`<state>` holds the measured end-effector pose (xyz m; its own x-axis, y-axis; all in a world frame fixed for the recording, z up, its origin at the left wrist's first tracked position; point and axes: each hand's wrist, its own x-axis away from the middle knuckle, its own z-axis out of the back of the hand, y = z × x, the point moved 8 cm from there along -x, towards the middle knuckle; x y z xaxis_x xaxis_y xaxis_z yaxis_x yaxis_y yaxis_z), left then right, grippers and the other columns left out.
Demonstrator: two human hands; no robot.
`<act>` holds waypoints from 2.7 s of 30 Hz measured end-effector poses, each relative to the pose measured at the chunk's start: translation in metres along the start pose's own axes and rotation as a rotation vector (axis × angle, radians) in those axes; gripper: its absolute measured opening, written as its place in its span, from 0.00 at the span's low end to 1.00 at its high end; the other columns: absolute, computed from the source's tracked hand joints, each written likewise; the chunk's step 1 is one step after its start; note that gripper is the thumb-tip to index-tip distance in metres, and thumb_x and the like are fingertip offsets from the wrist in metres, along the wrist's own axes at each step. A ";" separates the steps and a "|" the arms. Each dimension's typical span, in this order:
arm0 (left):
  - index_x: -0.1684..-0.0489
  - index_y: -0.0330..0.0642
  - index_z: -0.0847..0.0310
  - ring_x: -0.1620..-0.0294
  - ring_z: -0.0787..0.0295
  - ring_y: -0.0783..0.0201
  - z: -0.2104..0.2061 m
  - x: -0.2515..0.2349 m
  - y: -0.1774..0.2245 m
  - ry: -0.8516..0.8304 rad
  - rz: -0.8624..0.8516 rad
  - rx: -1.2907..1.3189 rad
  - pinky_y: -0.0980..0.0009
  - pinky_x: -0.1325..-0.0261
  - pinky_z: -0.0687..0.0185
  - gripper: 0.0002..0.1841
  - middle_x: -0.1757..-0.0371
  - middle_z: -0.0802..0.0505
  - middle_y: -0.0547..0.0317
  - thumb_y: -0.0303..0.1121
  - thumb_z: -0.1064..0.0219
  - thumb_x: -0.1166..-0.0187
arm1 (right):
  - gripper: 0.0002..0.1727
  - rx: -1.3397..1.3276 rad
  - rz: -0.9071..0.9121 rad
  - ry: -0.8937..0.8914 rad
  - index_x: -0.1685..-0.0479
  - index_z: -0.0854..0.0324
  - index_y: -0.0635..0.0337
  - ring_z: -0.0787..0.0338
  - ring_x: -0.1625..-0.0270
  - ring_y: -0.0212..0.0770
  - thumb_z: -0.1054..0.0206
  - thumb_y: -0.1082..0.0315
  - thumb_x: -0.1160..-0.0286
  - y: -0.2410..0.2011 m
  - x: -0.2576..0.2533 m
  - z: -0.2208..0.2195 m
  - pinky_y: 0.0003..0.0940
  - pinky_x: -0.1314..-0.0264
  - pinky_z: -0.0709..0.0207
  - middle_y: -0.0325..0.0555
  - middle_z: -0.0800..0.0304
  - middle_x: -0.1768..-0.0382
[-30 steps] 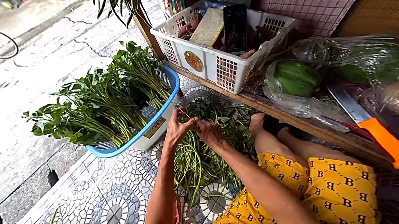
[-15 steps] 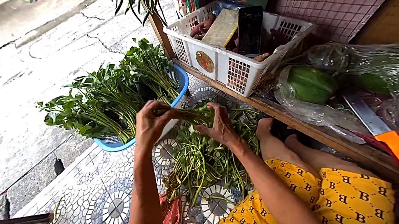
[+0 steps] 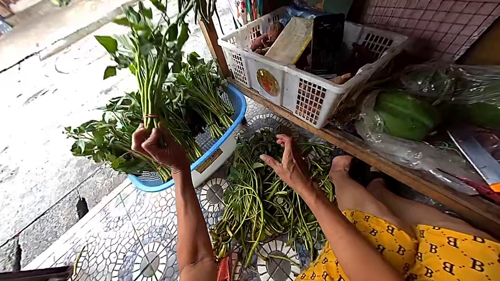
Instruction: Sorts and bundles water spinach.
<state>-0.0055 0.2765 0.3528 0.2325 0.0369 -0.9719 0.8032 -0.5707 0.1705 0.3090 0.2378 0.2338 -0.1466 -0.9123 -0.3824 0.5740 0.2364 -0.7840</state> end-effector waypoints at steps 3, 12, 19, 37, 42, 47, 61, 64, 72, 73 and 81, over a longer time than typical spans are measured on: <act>0.56 0.36 0.19 0.32 0.19 0.58 -0.003 0.009 0.016 0.021 0.033 0.021 0.65 0.29 0.23 0.07 0.42 0.17 0.47 0.30 0.30 0.18 | 0.44 0.010 -0.005 0.014 0.25 0.31 0.77 0.14 0.35 0.64 0.24 0.47 0.28 0.004 0.000 0.002 0.56 0.27 0.23 0.70 0.16 0.35; 0.46 0.36 0.34 0.49 0.08 0.57 0.035 -0.008 -0.008 0.356 0.818 0.488 0.56 0.43 0.08 0.07 0.50 0.14 0.52 0.22 0.42 0.13 | 0.42 0.040 -0.037 -0.086 0.24 0.31 0.76 0.15 0.32 0.66 0.25 0.48 0.26 -0.007 -0.003 -0.001 0.59 0.25 0.25 0.70 0.17 0.34; 0.32 0.35 0.29 0.47 0.08 0.58 0.002 0.076 -0.113 0.054 1.464 0.526 0.63 0.41 0.10 0.17 0.43 0.11 0.48 0.30 0.36 0.14 | 0.42 0.054 -0.106 -0.165 0.22 0.32 0.75 0.16 0.30 0.64 0.26 0.48 0.24 0.003 0.002 -0.005 0.57 0.25 0.26 0.71 0.19 0.32; 0.38 0.32 0.17 0.40 0.12 0.32 0.039 0.313 0.056 -1.623 1.072 -0.296 0.32 0.39 0.22 0.27 0.45 0.09 0.32 0.51 0.34 0.16 | 0.16 0.128 -0.465 -0.204 0.40 0.15 0.63 0.06 0.51 0.55 0.36 0.61 0.13 0.055 -0.007 0.030 0.59 0.41 0.17 0.57 0.06 0.55; 0.13 0.26 0.45 0.16 0.34 0.30 0.090 0.371 0.074 -1.851 1.072 -0.555 0.37 0.22 0.32 0.61 0.19 0.28 0.24 0.61 0.17 0.41 | 0.18 0.346 -0.523 -0.641 0.36 0.17 0.62 0.13 0.34 0.66 0.39 0.58 0.11 0.073 0.025 -0.040 0.69 0.33 0.26 0.65 0.11 0.41; 0.19 0.29 0.34 0.23 0.22 0.38 0.104 0.376 0.078 -1.948 0.902 -0.528 0.36 0.15 0.47 0.37 0.31 0.13 0.34 0.50 0.34 0.20 | 0.19 0.407 -0.560 -0.906 0.33 0.17 0.59 0.17 0.27 0.65 0.38 0.57 0.13 0.095 0.056 -0.086 0.70 0.29 0.29 0.64 0.13 0.34; 0.08 0.36 0.47 0.28 0.21 0.34 0.010 0.287 0.117 -1.246 1.041 0.120 0.42 0.26 0.25 0.30 0.25 0.24 0.27 0.35 0.46 0.08 | 0.33 -0.733 -0.865 -0.841 0.11 0.47 0.54 0.16 0.39 0.49 0.46 0.68 0.17 0.073 0.091 -0.120 0.48 0.41 0.20 0.57 0.20 0.35; 0.20 0.25 0.32 0.31 0.18 0.33 -0.011 0.291 0.146 -1.392 0.772 0.215 0.44 0.28 0.21 0.25 0.29 0.21 0.24 0.29 0.39 0.13 | 0.28 -0.724 -0.995 -0.521 0.19 0.36 0.57 0.15 0.40 0.45 0.41 0.52 0.10 0.095 0.081 -0.110 0.45 0.40 0.20 0.54 0.17 0.38; 0.34 0.31 0.19 0.26 0.21 0.40 0.042 0.332 0.083 -1.167 1.221 -0.103 0.45 0.23 0.28 0.17 0.30 0.16 0.33 0.33 0.44 0.11 | 0.24 -0.525 -0.997 -0.146 0.19 0.37 0.63 0.16 0.71 0.38 0.49 0.57 0.04 0.134 0.058 -0.066 0.32 0.65 0.18 0.48 0.19 0.65; 0.25 0.32 0.26 0.22 0.26 0.37 0.060 0.347 0.058 -1.200 1.316 -0.311 0.44 0.21 0.31 0.21 0.25 0.20 0.30 0.32 0.43 0.12 | 0.21 -0.581 -0.934 -0.078 0.26 0.34 0.63 0.20 0.77 0.34 0.49 0.57 0.04 0.131 0.050 -0.060 0.29 0.70 0.19 0.43 0.24 0.71; 0.32 0.36 0.19 0.31 0.16 0.36 0.058 0.319 0.048 -1.450 1.034 -0.457 0.36 0.33 0.24 0.19 0.34 0.12 0.35 0.39 0.45 0.08 | 0.39 -0.320 -0.874 -0.173 0.22 0.34 0.67 0.14 0.55 0.51 0.22 0.56 0.26 0.143 0.056 -0.072 0.48 0.48 0.18 0.66 0.18 0.40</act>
<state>0.0750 0.2134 0.0418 0.2715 -0.9366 0.2217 0.7898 0.3484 0.5049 0.3251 0.2445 0.0650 -0.2844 -0.8404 0.4613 0.0653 -0.4971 -0.8653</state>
